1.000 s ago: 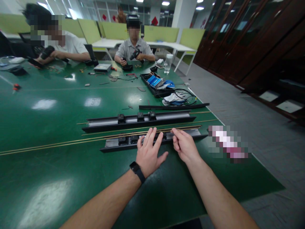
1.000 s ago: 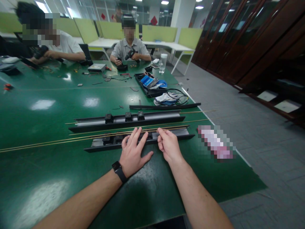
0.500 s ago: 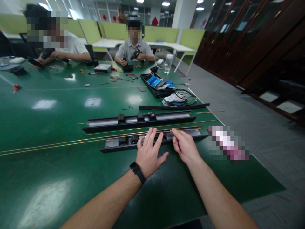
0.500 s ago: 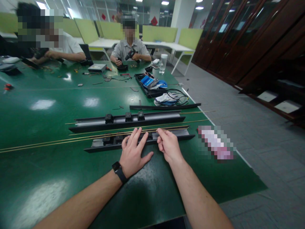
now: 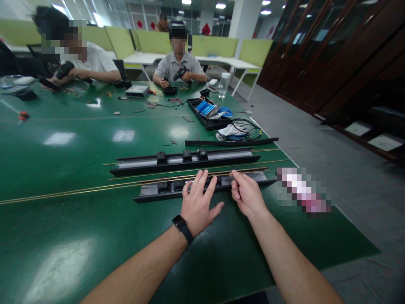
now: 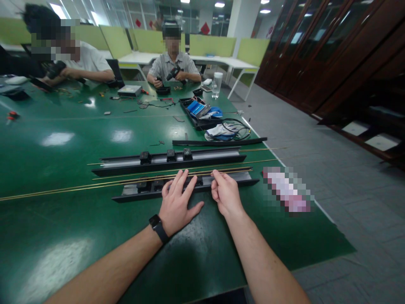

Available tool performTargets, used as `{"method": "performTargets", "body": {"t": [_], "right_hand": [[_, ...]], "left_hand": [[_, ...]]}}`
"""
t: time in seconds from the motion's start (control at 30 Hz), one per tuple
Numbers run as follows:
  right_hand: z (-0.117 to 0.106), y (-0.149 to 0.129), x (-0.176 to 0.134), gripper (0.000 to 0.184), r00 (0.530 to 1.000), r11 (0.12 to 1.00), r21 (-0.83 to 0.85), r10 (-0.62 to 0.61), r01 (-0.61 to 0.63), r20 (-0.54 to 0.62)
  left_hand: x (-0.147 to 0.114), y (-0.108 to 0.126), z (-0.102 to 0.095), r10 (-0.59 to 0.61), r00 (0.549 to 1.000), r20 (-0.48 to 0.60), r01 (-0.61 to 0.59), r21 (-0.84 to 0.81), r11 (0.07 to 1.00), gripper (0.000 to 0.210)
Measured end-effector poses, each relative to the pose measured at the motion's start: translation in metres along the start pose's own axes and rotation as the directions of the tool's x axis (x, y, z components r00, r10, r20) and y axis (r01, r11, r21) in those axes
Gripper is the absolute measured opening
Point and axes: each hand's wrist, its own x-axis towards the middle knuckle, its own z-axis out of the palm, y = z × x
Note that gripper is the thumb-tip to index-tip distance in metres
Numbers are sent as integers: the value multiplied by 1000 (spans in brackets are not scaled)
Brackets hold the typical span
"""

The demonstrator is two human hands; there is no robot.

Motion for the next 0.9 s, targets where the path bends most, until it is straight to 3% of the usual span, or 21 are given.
{"method": "performTargets", "body": {"t": [0.23, 0.6, 0.9], "right_hand": [[2, -2, -2, 42, 999, 997, -83, 12, -7, 48], [0, -1, 0, 35, 1000, 1000, 5, -6, 6, -4], [3, -3, -3, 38, 999, 998, -66, 12, -9, 41]], "left_hand": [[0, 0, -1, 8, 1000, 4, -8, 9, 1000, 71], [0, 0, 1, 2, 1000, 2, -2, 4, 1000, 72], [0, -1, 0, 6, 1000, -2, -6, 3, 1000, 71]]}}
